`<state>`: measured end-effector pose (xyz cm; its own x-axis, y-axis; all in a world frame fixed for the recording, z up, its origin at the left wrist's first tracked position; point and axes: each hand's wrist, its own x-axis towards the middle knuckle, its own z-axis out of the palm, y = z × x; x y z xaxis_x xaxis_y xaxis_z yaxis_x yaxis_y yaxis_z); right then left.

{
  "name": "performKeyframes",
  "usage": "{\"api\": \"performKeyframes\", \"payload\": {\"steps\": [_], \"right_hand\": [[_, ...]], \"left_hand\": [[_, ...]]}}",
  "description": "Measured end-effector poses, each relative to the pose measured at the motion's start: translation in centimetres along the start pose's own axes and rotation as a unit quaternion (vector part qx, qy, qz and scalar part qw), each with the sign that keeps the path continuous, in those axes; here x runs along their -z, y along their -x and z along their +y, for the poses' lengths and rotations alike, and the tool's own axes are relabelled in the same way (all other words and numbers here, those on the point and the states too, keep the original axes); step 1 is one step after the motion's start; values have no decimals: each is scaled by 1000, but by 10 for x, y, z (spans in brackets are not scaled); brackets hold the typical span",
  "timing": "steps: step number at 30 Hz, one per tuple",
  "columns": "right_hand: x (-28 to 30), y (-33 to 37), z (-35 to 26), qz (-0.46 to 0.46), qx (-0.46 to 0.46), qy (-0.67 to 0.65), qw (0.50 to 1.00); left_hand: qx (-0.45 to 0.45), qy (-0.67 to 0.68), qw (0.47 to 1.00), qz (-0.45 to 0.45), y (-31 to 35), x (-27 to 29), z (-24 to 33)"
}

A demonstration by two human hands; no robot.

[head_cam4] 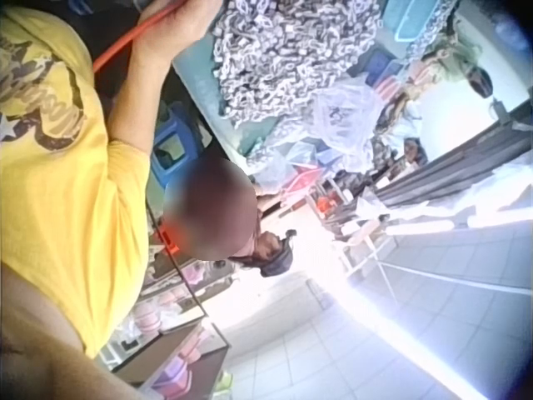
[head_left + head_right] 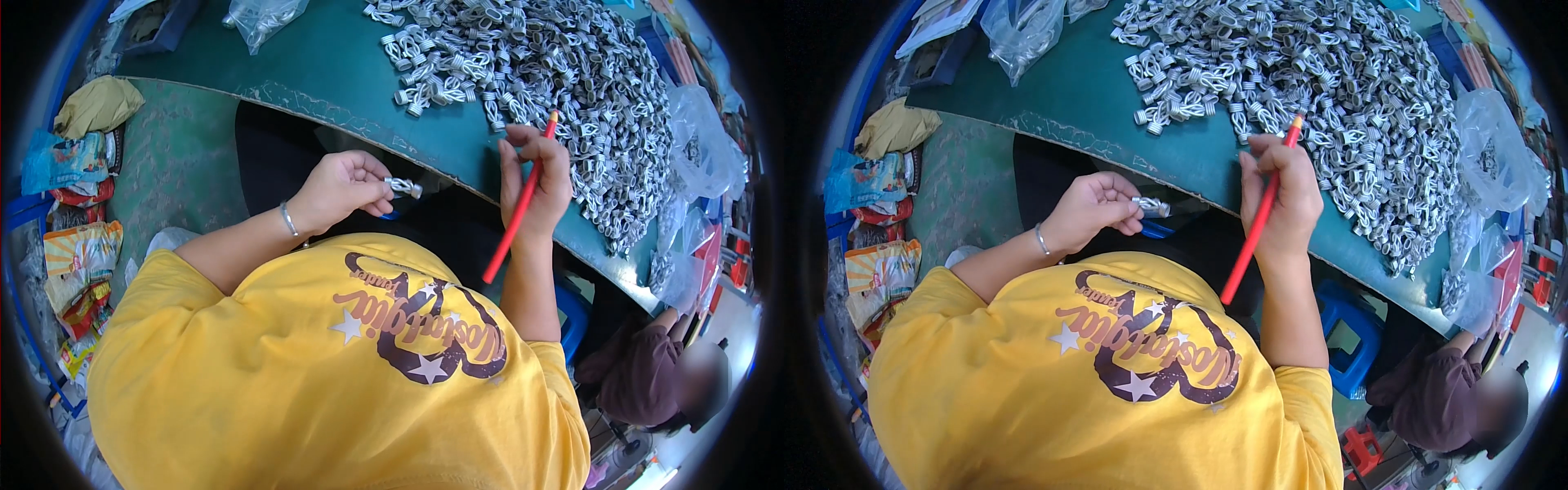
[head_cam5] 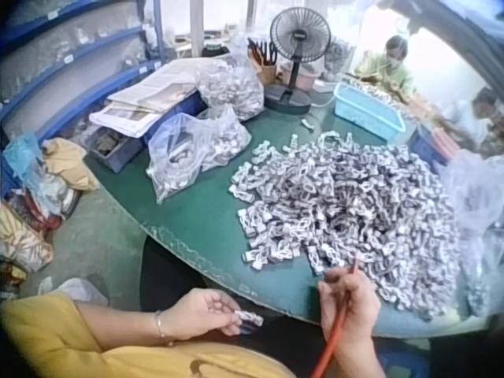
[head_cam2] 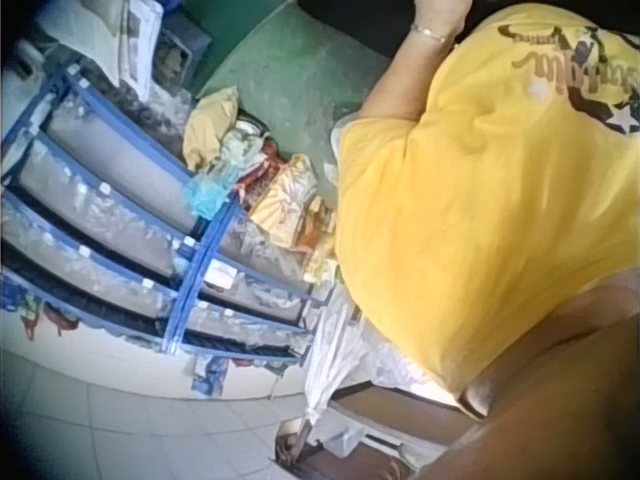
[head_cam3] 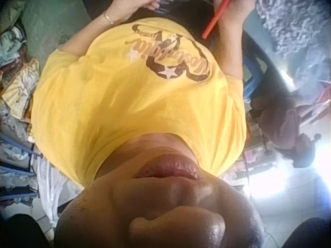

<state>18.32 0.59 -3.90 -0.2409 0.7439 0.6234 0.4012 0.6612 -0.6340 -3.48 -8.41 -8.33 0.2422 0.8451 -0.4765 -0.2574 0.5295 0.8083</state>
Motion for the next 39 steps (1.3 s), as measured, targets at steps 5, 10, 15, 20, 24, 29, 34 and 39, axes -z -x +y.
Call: {"api": "performKeyframes", "payload": {"steps": [5, 10, 15, 20, 24, 29, 34, 39], "right_hand": [[-7, -9, 9, -68, 52, 155, 984], [-3, 2, 6, 21, -181, -149, 972], [11, 1, -19, -2, -335, -456, 825], [5, 16, -17, -37, -283, -452, 845], [1, 23, -17, -33, -204, -395, 895], [0, 26, -21, 28, -124, -338, 932], [-3, 18, -30, -24, -33, -325, 945], [-9, 15, -17, -2, -56, -201, 978]], "left_hand": [[42, -61, 997, 21, -13, -3, -7], [-41, -127, 985, -109, -2, -17, 19], [-151, 15, 986, -70, -6, -43, 48], [-213, 51, 974, -62, -16, -53, 55], [-256, -3, 965, -60, -11, -56, 53], [-242, 5, 970, -33, -10, -53, 49], [-92, 140, 980, -104, -5, -38, 46], [15, 73, 990, -118, 5, -10, 20]]}}
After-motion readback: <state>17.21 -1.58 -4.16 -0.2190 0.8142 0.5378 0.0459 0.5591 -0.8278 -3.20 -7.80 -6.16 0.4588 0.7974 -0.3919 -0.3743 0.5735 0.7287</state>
